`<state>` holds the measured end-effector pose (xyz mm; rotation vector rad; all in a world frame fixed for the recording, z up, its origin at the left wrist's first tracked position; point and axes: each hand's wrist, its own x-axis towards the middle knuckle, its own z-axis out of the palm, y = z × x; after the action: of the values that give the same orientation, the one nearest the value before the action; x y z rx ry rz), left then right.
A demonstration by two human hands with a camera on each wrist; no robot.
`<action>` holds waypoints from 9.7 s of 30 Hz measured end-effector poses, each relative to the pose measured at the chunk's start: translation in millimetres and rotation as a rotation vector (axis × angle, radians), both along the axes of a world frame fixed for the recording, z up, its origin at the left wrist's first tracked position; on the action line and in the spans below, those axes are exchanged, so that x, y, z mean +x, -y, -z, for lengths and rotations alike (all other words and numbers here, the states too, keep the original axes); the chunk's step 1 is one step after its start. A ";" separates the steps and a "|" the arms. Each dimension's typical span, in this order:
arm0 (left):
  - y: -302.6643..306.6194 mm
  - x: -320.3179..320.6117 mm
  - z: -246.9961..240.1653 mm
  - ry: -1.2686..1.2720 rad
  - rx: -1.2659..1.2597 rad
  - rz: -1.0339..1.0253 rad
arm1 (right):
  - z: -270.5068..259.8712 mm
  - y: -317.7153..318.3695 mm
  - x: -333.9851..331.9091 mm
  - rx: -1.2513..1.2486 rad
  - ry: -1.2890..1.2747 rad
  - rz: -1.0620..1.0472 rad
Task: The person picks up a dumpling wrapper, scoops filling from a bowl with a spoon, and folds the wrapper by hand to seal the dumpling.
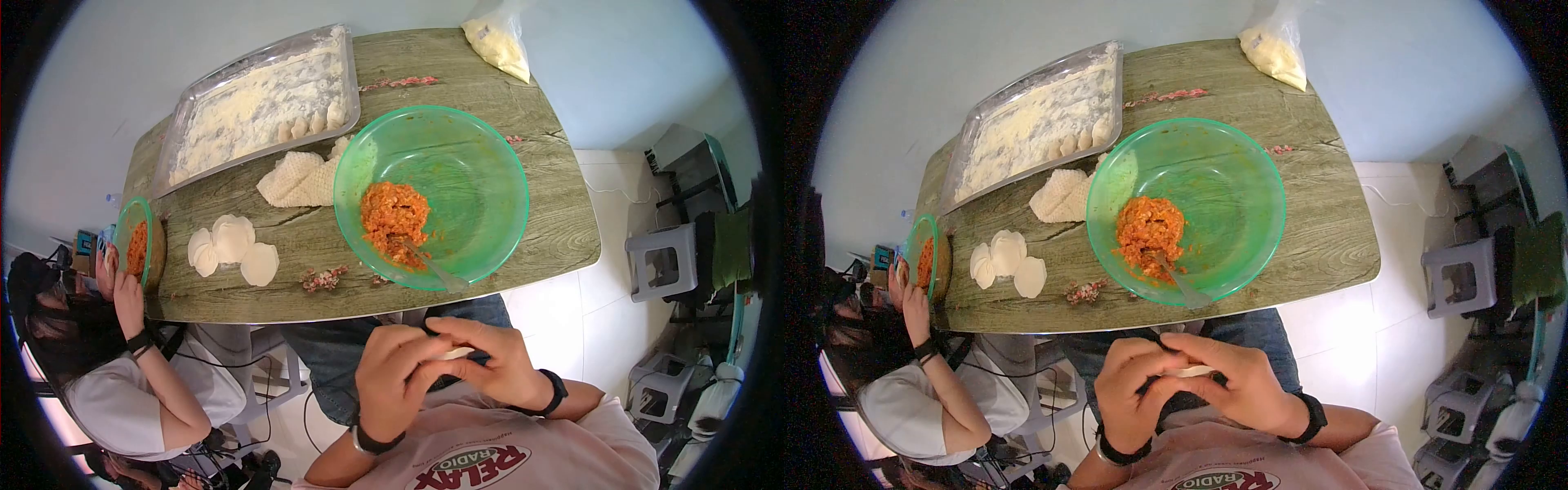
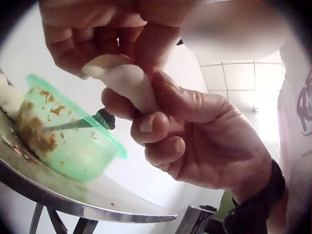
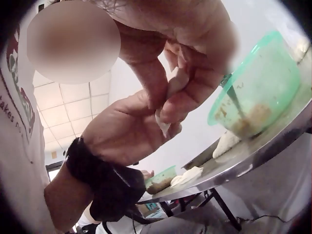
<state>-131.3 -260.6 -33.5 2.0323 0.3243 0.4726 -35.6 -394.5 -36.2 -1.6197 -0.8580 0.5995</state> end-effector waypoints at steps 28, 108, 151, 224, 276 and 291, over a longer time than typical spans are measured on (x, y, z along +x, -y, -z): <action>8.7 -11.3 24.3 0.089 -0.897 0.136 | 17.5 -5.3 -8.1 0.067 -0.819 -0.120; 2.9 0.9 33.4 0.016 -0.301 0.126 | 34.4 -31.7 -18.1 0.419 -1.359 0.115; -166.3 77.9 -77.8 0.069 0.501 -0.272 | 59.7 56.6 48.5 0.098 -0.097 0.668; -245.3 -10.5 53.1 -0.312 0.605 -0.648 | 79.1 26.4 84.5 -0.163 0.782 0.591; -23.6 -16.8 48.6 0.016 -0.322 -0.313 | 38.0 -34.5 -16.6 0.185 -1.223 -0.057; -15.7 -19.6 48.4 0.092 0.176 -0.062 | 27.2 -19.4 -15.7 0.301 -1.338 -0.007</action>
<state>-151.0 -244.9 -81.9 2.1671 0.2995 0.6507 -51.3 -375.1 -63.4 -0.6437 0.0687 1.2514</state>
